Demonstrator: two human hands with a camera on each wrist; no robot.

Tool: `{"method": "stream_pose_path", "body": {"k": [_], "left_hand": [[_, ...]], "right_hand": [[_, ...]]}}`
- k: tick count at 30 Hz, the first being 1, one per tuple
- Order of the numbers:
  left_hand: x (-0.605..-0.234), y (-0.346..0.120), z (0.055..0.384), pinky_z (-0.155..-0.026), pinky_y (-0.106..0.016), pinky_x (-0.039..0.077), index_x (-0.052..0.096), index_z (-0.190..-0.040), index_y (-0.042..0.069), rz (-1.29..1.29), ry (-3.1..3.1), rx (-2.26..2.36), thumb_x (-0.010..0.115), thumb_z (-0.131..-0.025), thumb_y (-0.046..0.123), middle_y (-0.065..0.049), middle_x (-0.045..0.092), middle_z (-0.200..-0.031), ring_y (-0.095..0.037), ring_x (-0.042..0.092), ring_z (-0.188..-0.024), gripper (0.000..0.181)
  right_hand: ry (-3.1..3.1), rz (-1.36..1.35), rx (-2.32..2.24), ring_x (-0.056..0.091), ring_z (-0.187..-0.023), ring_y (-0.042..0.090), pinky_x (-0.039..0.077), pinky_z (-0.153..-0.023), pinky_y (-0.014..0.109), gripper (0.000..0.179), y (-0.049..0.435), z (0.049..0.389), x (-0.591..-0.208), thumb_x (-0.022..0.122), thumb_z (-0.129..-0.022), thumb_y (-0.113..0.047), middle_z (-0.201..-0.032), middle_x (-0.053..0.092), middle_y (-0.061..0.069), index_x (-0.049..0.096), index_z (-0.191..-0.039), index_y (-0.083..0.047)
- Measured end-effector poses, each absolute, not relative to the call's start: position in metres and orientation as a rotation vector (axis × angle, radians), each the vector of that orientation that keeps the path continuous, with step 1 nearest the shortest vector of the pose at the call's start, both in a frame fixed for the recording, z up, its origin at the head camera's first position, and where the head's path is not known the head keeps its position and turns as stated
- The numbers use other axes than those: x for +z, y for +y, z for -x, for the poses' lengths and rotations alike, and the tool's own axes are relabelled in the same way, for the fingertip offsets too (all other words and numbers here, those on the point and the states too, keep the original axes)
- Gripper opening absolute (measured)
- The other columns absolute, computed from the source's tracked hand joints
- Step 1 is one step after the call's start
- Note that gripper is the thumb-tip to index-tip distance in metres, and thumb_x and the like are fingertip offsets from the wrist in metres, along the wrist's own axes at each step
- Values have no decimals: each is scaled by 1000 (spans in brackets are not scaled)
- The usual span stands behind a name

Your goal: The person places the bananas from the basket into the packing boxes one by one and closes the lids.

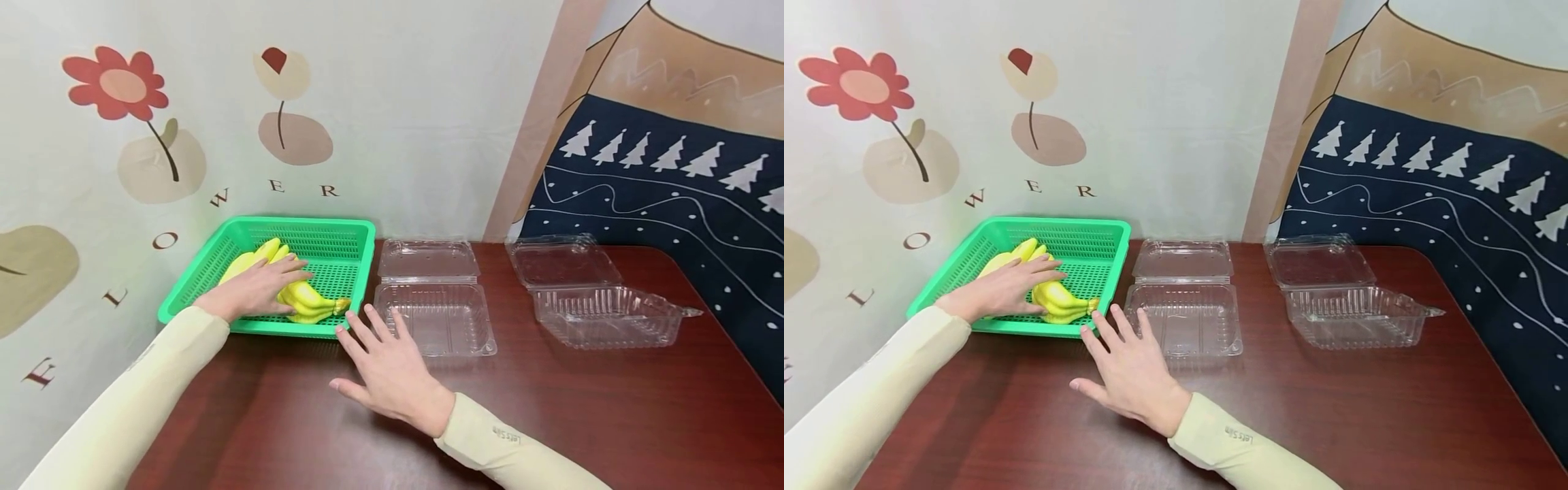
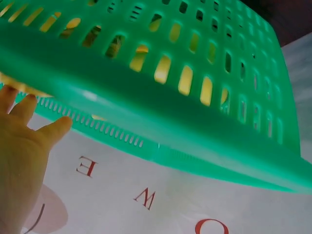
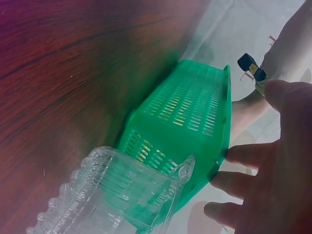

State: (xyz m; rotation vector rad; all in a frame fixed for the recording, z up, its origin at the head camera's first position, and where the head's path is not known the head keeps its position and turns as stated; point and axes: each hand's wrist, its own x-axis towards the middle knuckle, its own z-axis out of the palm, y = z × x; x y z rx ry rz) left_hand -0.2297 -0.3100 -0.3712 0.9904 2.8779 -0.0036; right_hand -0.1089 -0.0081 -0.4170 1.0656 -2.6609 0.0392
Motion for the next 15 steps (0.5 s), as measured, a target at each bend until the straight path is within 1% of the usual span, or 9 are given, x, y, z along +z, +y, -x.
{"method": "stream_pose_path", "body": {"k": [3, 6, 10, 12, 15], "left_hand": [[-374, -308, 232, -110, -77, 26, 63, -142, 11, -995, 2877, -10, 89, -82, 26, -18, 47, -157, -45, 33, -149, 67], [-375, -306, 234, -110, -77, 27, 67, -135, 11, -1020, 2883, -36, 92, -78, 25, -16, 54, -151, -45, 35, -147, 63], [-375, -306, 235, -110, -76, 27, 71, -124, 12, -1084, 2905, -82, 94, -73, 27, -10, 67, -134, -45, 44, -142, 58], [-374, -307, 236, -110, -76, 28, 71, -121, 13, -1110, 2912, -96, 95, -72, 27, -8, 70, -128, -45, 49, -138, 57], [-374, -309, 235, -110, -74, 30, 72, -120, 14, -1126, 2913, -121, 94, -72, 28, -6, 71, -125, -43, 54, -133, 55]], "right_hand": [[-2657, -1065, 23, 29, -154, 31, 27, -120, 60, 79, -8, 109, -418, 33, -101, -75, -167, 33, 2, 42, -160, -24], [-2649, -1061, 19, 29, -154, 31, 28, -119, 60, 78, -7, 109, -419, 34, -101, -74, -167, 34, 2, 42, -160, -24], [-2645, -1056, 34, 29, -154, 31, 27, -119, 61, 78, -7, 109, -419, 35, -100, -74, -167, 34, 2, 42, -160, -24], [-2642, -1057, 41, 29, -154, 32, 27, -120, 61, 78, -7, 110, -420, 35, -101, -74, -167, 34, 3, 42, -160, -23], [-2642, -1056, 50, 29, -154, 32, 26, -120, 62, 78, -7, 110, -420, 36, -101, -73, -167, 34, 3, 42, -160, -23]]}}
